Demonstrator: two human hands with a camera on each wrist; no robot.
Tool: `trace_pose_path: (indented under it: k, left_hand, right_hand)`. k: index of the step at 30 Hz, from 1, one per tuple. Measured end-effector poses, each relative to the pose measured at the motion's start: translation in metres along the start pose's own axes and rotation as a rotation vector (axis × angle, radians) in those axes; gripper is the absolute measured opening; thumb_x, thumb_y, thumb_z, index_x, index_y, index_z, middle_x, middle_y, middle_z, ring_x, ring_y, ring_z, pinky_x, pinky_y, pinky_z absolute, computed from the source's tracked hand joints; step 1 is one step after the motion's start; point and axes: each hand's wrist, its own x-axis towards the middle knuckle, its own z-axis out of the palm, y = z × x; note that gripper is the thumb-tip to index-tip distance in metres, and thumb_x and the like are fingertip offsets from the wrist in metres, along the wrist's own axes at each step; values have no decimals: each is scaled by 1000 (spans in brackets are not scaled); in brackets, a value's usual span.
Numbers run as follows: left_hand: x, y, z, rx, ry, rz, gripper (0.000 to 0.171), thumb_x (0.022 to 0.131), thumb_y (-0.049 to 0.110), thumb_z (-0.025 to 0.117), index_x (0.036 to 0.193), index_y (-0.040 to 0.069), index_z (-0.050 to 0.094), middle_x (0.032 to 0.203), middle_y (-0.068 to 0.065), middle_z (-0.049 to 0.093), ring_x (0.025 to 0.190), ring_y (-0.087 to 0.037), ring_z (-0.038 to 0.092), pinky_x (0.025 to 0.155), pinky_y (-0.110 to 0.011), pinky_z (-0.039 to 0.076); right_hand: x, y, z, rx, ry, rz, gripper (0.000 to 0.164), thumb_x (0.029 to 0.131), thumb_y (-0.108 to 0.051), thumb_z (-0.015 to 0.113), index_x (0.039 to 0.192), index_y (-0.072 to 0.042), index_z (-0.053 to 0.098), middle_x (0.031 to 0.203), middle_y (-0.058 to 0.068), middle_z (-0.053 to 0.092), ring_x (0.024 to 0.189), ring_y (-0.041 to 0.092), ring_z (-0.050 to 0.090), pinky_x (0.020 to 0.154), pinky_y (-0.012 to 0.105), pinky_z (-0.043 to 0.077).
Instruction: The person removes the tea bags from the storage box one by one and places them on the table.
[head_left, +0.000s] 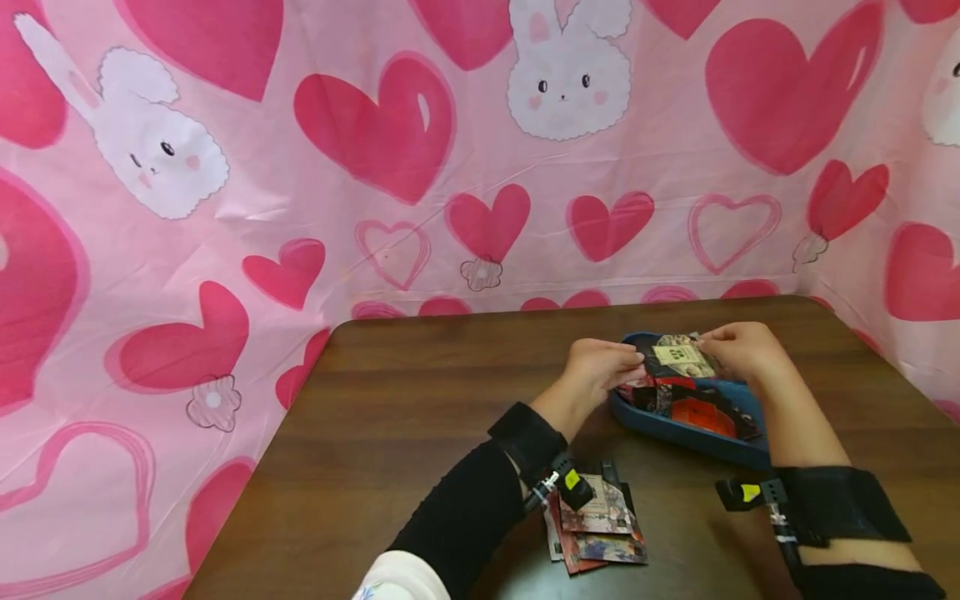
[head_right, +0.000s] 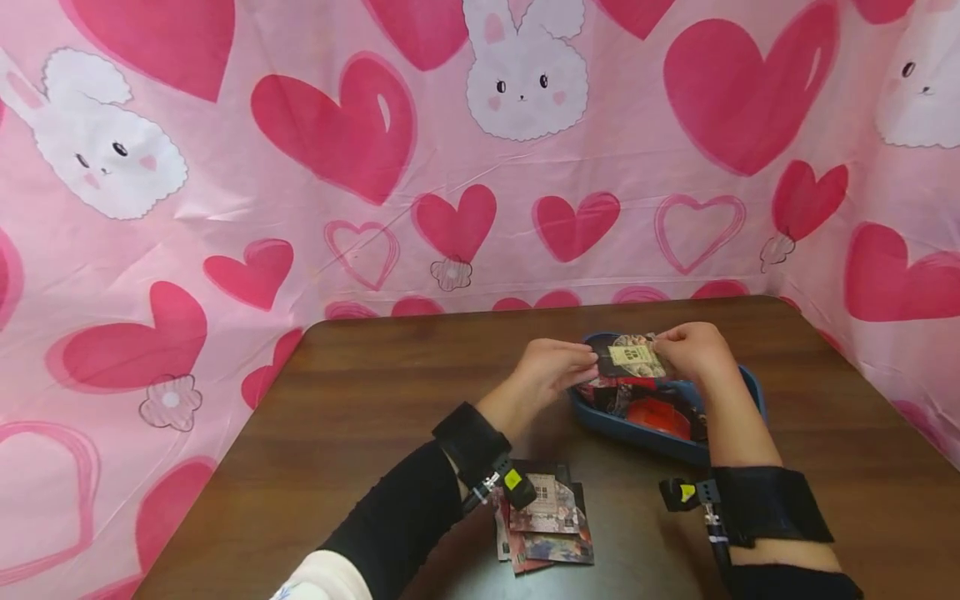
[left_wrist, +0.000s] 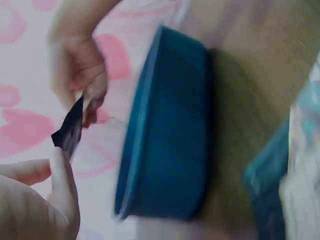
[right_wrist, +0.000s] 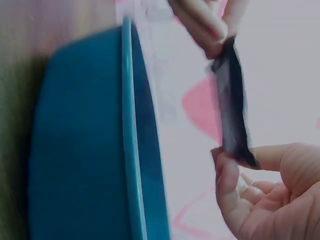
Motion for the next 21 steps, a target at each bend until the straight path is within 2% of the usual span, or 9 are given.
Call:
trace_pose_path:
  k: [4,7,11,14,21]
  left_hand:
    - [-11,14,-39,-20,-61,1,10,82,-11,71,91,-7,71,87,-15,69,72,-22,71,76,-38,59]
    - [-28,15,-65,15,-112,-16,9,83,-11,70,92,-6,68,83,-14,66,64,-17,68,74,-36,59]
    - [-51,0,-95,70,-153,-33,9,84,-13,67,91,-7,65,76,-12,64,58,-15,64,62,-30,60]
    - [-65,-16,-113,124,-162,-57,11,83,-14,66,89,-5,63,72,-11,64,57,-15,64,61,-30,60]
    - [-84,-49,-134,217,-158,-142,15,80,-16,65,86,-3,63,71,-13,65,54,-16,64,61,-32,60]
  right_hand:
    - [-16,-13,16,122,-71,-50,40,103,-14,49,124,20,48,86,12,62,69,17,59,64,33,59]
    - [-30,-17,32,194,-130,-60,37,101,-12,51,121,19,50,78,7,61,66,17,61,62,32,59]
    - [-48,-12,61,272,-214,-44,32,98,-9,55,116,17,52,77,8,61,64,17,60,58,30,57]
    - [-59,-4,82,313,-282,-21,28,95,-7,58,112,15,54,74,7,61,61,16,60,56,30,57]
    - [-70,16,113,316,-400,27,17,93,-4,60,101,11,59,68,6,61,56,14,59,51,28,56]
